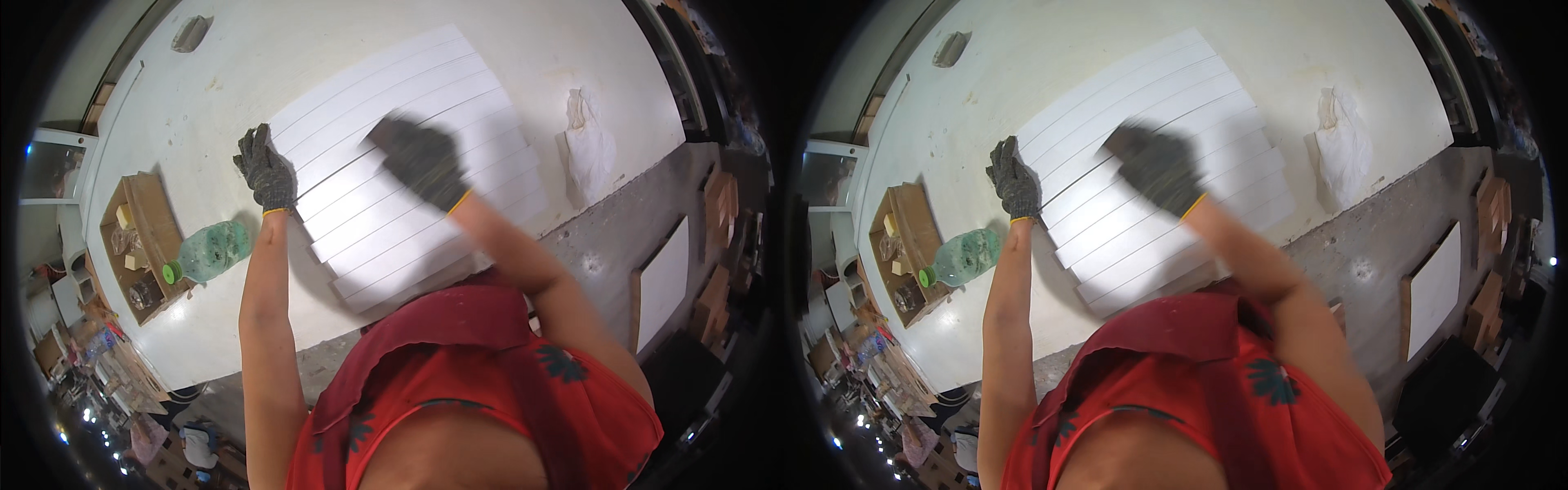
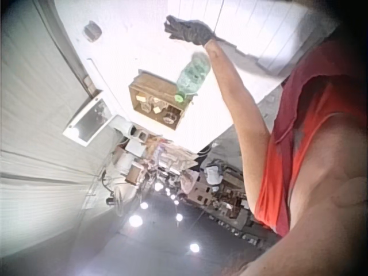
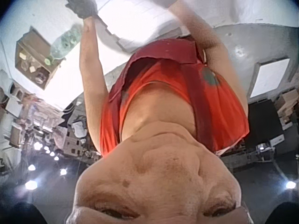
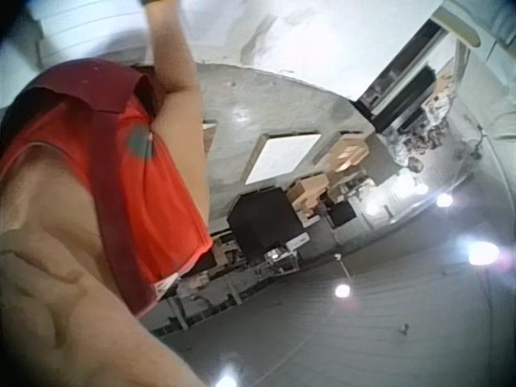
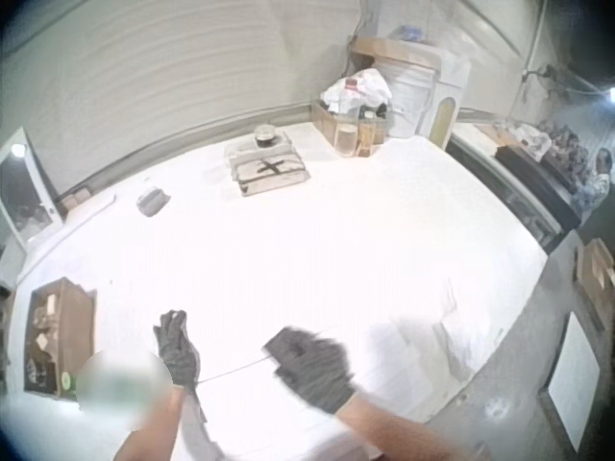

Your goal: The person sands the surface and edges of white wooden strips using a sanding block. They rearrange the strips on the table and wipe them with a cloth.

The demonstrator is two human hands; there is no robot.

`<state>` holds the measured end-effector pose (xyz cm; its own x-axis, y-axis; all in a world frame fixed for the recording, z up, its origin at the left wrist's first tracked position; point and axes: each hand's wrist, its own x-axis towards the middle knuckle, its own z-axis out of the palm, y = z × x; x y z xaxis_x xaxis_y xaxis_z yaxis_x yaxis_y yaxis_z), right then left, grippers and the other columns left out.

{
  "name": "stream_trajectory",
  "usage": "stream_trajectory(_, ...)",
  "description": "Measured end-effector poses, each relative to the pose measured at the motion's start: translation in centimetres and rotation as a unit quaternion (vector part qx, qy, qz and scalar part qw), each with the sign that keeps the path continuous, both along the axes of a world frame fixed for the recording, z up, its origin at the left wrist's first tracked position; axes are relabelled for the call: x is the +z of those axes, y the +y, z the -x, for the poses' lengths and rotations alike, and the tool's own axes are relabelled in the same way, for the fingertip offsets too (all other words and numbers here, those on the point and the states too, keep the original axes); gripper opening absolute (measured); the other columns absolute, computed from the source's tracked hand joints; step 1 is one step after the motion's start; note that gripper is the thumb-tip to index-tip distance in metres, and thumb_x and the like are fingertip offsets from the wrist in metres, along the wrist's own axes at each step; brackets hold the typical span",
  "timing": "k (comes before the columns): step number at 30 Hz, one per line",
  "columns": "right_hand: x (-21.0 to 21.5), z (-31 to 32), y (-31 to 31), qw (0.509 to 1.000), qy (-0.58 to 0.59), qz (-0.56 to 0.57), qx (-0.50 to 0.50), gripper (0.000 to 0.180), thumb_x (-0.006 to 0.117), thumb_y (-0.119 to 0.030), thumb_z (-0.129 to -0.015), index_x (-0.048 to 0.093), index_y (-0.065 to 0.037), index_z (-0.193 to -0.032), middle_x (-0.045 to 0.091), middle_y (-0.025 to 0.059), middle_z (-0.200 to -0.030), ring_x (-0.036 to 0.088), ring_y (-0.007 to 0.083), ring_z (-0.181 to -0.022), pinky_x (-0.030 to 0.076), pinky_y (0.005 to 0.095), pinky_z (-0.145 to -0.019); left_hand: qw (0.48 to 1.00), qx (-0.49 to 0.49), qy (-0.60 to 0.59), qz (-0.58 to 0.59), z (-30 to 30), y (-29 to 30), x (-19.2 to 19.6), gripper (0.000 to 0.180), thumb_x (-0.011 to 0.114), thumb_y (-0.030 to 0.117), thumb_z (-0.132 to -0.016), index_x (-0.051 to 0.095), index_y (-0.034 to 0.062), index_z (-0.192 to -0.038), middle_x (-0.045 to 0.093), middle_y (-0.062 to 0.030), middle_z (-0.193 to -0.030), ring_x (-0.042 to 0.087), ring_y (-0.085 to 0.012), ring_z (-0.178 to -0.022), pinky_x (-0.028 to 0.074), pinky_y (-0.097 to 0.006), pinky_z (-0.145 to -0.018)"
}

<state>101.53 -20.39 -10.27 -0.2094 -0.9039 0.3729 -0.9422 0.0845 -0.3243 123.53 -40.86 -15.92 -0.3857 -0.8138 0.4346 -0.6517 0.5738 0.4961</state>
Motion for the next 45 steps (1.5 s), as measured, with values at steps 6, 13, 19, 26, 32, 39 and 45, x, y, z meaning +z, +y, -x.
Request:
stream_trajectory(6, -0.9, 14.0, 3.0, 0.939, 0.217, -0.006, -0.267, 0.031, 0.066, -0.038, -0.085, 0.063, -0.021, -0.11, 0.064, 0.0037, -0.106, 0.061, 0.0279, -0.091, 0.051, 0.0446, -0.07, 1.0, -0.02, -0.004, 0.003, 1.6, -0.2, 0.1, 0.045, 0.049, 0.003, -0.089, 0.061, 0.016, -0.13, 0.056, -0.012, -0.136, 0.043, -0.0299, -0.135, 0.019, -0.049, -0.118)
stream_trajectory(13, 1.3, -6.1, 1.2, 0.993, -0.091, 0.036, 0.061, 0.046, 0.074, -0.036, -0.073, 0.064, -0.02, -0.114, 0.063, 0.0071, -0.117, 0.062, 0.029, -0.1, 0.05, 0.0471, -0.081, 0.998, -0.037, 0.01, -0.044, -0.2, -0.2, 0.1, 0.043, 0.046, 0.008, -0.096, 0.054, 0.0122, -0.138, 0.049, -0.0137, -0.144, 0.04, -0.03, -0.138, 0.019, -0.045, -0.119)
stream_trajectory(19, 0.3, 6.7, 6.1, 0.975, -0.092, 0.182, -0.087, 0.017, 0.065, -0.02, -0.089, 0.069, -0.012, -0.103, 0.068, 0.0089, -0.086, 0.064, 0.0282, -0.078, 0.053, 0.0389, -0.069, 0.886, -0.089, 0.306, -0.337, -7.2, 5.9, 0.3, 0.05, 0.041, 0.011, -0.102, 0.032, 0.0007, -0.15, 0.033, -0.007, -0.157, 0.032, -0.0188, -0.143, 0.023, -0.035, -0.119)
stream_trajectory(26, -0.5, 23.6, 16.1, 0.941, 0.011, 0.083, -0.329, 0.05, 0.064, -0.041, -0.091, 0.059, -0.017, -0.134, 0.065, 0.0188, -0.118, 0.061, 0.0363, -0.108, 0.048, 0.0414, -0.096, 0.98, -0.034, 0.073, -0.181, -10.8, 18.9, 2.9, 0.045, 0.045, 0.01, -0.102, 0.042, 0.0011, -0.146, 0.043, -0.0137, -0.151, 0.033, -0.0251, -0.144, 0.013, -0.041, -0.122)
stream_trajectory(32, -0.9, 29.4, 15.8, 0.934, 0.027, -0.065, -0.35, 0.076, 0.054, -0.067, -0.085, 0.042, -0.026, -0.149, 0.031, 0.0243, -0.154, 0.033, 0.044, -0.14, 0.031, 0.0476, -0.113, 0.98, -0.036, 0.037, -0.193, -12.6, 24.4, 2.9, 0.052, 0.052, 0.01, -0.098, 0.039, 0.0002, -0.147, 0.043, -0.0148, -0.151, 0.032, -0.025, -0.145, 0.012, -0.042, -0.122)
stream_trajectory(39, -4.6, 25.0, 24.9, 0.931, 0.183, -0.076, -0.307, 0.055, 0.068, -0.048, -0.086, 0.056, -0.027, -0.136, 0.052, 0.015, -0.14, 0.05, 0.0368, -0.126, 0.042, 0.0496, -0.104, 0.916, 0.153, 0.309, -0.205, -12.4, 21.6, 3.9, 0.088, 0.067, 0.0, -0.088, 0.012, 0.0039, -0.156, 0.02, -0.0184, -0.16, 0.024, -0.0311, -0.146, 0.022, -0.042, -0.119)
stream_trajectory(45, -1.8, 25.6, 25.8, 0.932, -0.19, 0.012, -0.31, 0.037, 0.068, -0.028, -0.09, 0.067, -0.013, -0.123, 0.068, 0.0128, -0.118, 0.063, 0.0288, -0.109, 0.046, 0.0378, -0.099, 0.924, 0.142, 0.348, -0.07, -13.6, 11.9, 5.0, 0.104, 0.082, 0.003, -0.075, 0.015, 0.006, -0.154, 0.024, -0.0181, -0.157, 0.028, -0.0319, -0.143, 0.027, -0.043, -0.117)
